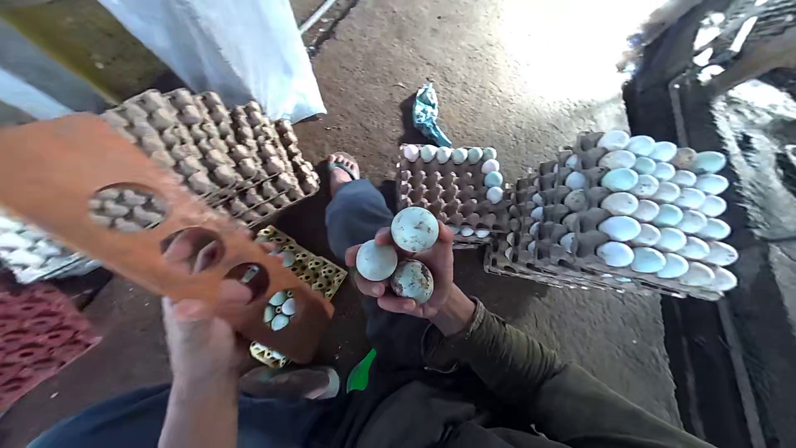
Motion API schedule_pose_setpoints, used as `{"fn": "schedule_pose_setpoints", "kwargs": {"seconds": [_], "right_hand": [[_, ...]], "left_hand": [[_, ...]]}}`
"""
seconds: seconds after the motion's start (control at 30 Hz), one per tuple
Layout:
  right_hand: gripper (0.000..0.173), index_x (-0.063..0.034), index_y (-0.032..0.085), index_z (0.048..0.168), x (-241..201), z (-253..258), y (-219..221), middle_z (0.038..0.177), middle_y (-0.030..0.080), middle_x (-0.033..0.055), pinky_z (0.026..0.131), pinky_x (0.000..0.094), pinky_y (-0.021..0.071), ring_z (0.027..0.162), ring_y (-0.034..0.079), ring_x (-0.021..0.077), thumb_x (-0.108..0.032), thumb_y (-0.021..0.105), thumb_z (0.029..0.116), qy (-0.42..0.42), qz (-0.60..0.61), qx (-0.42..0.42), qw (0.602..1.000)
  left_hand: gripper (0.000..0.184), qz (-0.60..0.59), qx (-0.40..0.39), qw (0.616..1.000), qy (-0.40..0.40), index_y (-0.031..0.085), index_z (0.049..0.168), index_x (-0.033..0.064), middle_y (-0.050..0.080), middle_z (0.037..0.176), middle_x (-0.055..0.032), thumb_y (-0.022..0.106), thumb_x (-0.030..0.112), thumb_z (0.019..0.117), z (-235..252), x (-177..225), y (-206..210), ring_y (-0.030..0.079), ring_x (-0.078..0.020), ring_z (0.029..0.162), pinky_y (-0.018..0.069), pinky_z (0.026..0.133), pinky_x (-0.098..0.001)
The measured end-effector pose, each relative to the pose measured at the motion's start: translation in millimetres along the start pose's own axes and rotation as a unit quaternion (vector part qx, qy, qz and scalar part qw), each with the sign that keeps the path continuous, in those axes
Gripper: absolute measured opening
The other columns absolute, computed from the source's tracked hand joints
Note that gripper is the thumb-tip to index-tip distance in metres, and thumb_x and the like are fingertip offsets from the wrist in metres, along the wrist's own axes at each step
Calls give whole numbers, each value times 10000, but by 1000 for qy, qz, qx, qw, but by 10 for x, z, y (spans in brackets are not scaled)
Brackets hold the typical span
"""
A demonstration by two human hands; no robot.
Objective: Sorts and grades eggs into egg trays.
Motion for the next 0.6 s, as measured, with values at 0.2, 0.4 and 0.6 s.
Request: {"fn": "schedule_pose_setpoints", "kwargs": {"seconds": [0.2, 0.4, 0.6], "right_hand": [[492, -72, 654, 1177, -1039, -856, -543, 948, 711, 28, 671, 290, 586, 764, 672, 100, -488, 619, 916, -127, -508, 433, 733], [621, -109, 660, 1344, -2131, -1937, -1148, 1438, 489, 289, 1002, 621, 482, 1272, 534, 444, -487, 777, 865, -46, -663, 690, 286], [631, -123, 618, 1390, -2441, -2230, -1506, 1477, 426, 323, 981, 621, 492, 1233, 555, 468, -498, 737, 896, 40, -602, 767, 219]], "left_hand": [[882, -7, -41, 999, -9, 449, 1444, 129, 640, 1305, -102, 770, 627, 791, 114, -79, -338, 673, -285, 1108, 582, 928, -463], [761, -123, -70, 988, -65, 482, 1431, 51, 581, 1368, -185, 564, 618, 929, 166, -328, -1019, 604, -343, 1222, 498, 1050, -500], [703, -141, -28, 985, -100, 534, 1358, 25, 595, 1361, -189, 608, 565, 914, 150, -296, -1093, 589, -333, 1257, 476, 1085, -452]]}}
Point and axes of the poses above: each hand's wrist, its own z-axis towards the middle knuckle, its own y-axis out of the palm, x = y × z, the point moved 6 cm from there along z, towards the middle knuckle
